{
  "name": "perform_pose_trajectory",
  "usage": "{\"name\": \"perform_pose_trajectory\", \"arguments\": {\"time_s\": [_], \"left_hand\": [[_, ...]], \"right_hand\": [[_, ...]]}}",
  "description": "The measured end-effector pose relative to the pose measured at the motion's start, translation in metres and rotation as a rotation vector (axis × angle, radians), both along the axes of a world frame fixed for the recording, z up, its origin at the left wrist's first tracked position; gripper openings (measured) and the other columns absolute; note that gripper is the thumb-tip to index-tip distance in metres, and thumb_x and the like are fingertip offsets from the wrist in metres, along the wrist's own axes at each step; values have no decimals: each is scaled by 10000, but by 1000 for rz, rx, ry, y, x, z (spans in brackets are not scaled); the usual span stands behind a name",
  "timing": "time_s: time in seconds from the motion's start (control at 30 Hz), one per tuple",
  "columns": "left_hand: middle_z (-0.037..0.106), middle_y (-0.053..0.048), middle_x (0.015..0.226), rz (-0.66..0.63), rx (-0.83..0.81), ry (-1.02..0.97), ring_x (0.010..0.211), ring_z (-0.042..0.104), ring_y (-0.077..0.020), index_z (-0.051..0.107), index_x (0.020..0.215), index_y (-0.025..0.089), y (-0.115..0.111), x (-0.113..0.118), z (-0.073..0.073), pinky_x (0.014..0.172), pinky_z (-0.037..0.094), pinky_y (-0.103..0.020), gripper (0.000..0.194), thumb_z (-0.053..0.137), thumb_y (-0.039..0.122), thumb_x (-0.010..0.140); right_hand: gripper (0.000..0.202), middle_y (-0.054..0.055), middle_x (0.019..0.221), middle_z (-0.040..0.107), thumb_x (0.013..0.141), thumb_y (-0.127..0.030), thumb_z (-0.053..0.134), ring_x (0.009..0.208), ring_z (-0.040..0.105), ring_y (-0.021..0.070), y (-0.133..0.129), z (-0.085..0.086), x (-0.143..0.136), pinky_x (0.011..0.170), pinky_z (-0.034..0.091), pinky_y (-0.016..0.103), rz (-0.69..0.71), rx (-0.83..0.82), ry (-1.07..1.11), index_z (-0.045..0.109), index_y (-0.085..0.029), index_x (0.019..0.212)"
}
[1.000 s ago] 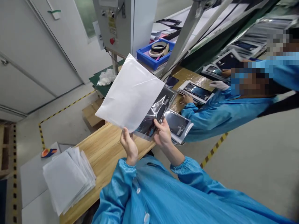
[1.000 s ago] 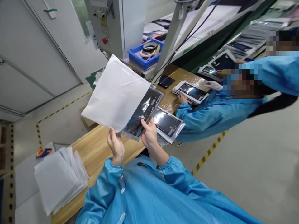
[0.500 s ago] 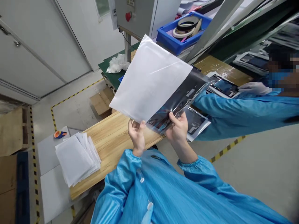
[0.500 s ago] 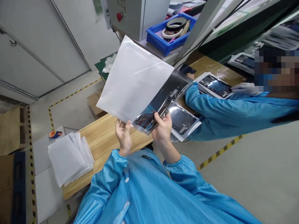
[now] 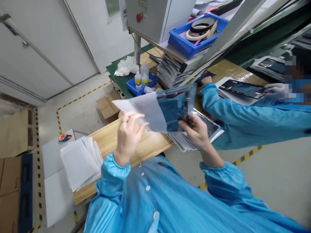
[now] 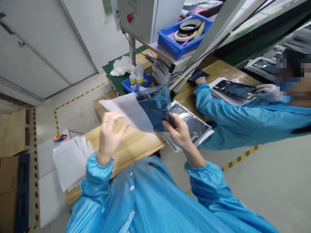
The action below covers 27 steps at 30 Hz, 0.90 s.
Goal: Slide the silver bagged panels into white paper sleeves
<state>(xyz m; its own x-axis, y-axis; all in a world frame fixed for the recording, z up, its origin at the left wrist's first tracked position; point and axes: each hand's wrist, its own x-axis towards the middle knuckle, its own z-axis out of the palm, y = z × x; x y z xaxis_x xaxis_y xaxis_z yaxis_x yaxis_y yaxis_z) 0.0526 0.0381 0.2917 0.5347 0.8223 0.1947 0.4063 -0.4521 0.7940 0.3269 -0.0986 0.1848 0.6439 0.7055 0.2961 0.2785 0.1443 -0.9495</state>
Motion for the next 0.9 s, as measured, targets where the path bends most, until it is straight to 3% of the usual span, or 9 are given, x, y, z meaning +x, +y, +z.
{"name": "perform_pose_trajectory", "arguments": {"time_s": [0.07, 0.2, 0.43, 0.6, 0.7, 0.77, 0.83, 0.87, 0.9], "left_hand": [[798, -116, 1440, -42, 269, 25, 1357, 741, -324, 819, 1343, 282, 22, -4, 40, 1168, 586, -463, 437, 907, 461, 955], [884, -20, 1102, -204, 343, 89, 1128, 831, -271, 889, 1136, 308, 48, -1, 87, 988, 627, -339, 245, 865, 505, 993], [886, -12, 946, -209, 274, 23, 908, 847, -227, 916, 1048, 277, 34, -4, 93, 820, 616, -283, 329, 855, 593, 983], [896, -17, 1078, -215, 325, 91, 1098, 860, -273, 888, 1148, 287, 32, 1, 87, 1014, 653, -373, 299, 828, 551, 1021], [762, -64, 1548, -8, 562, 91, 1522, 675, -344, 735, 1502, 315, 26, 1, 89, 1308, 525, -556, 538, 838, 534, 1021], [442, -79, 1852, 345, 740, 29, 1762, 361, -337, 417, 1771, 348, 17, -3, 83, 1442, 352, -600, 901, 878, 447, 1003], [174, -101, 1948, 731, 767, -59, 1832, 102, -319, 44, 1858, 375, 5, -8, 63, 1471, 277, -640, 1202, 884, 344, 1000], [135, -125, 1952, 856, 701, -114, 1834, 60, -323, -69, 1849, 383, -1, -9, 46, 1454, 301, -667, 1266, 874, 317, 1006], [166, -148, 1944, 869, 563, -156, 1830, 107, -331, -101, 1840, 400, -7, -9, 27, 1417, 375, -670, 1266, 862, 348, 1019]], "right_hand": [[319, 26, 875, 741, 867, -498, 918, 782, 663, 203, -4, 17, 5, 783, 612, 364, 119, -49, -143, 818, -256, 1049], [197, 43, 872, 766, 972, -414, 814, 737, 658, 195, -4, 50, 0, 736, 590, 348, 245, -33, -315, 831, -262, 1096], [202, 21, 810, 757, 999, -411, 789, 639, 601, 164, 7, 67, -7, 656, 549, 300, 430, -73, -324, 848, -259, 1119], [279, -5, 881, 797, 877, -435, 936, 746, 688, 173, 28, 55, -23, 761, 606, 293, 509, -116, -104, 854, -266, 1084], [349, -25, 850, 752, 803, -424, 1004, 796, 688, 178, 45, 39, -46, 835, 637, 315, 379, -63, 106, 819, -257, 1046], [429, -6, 956, 779, 801, -467, 1005, 904, 733, 202, 58, 31, -62, 916, 662, 358, 266, 42, 300, 784, -263, 1107], [503, 18, 1076, 806, 807, -508, 991, 1021, 772, 231, 69, 25, -75, 994, 675, 416, 195, 139, 501, 746, -282, 1183], [520, 24, 1113, 811, 809, -518, 983, 1056, 782, 243, 73, 24, -79, 1016, 679, 439, 182, 166, 581, 732, -290, 1204], [523, 28, 1134, 815, 812, -521, 975, 1076, 788, 251, 77, 23, -81, 1028, 682, 456, 180, 176, 635, 724, -294, 1211]]}}
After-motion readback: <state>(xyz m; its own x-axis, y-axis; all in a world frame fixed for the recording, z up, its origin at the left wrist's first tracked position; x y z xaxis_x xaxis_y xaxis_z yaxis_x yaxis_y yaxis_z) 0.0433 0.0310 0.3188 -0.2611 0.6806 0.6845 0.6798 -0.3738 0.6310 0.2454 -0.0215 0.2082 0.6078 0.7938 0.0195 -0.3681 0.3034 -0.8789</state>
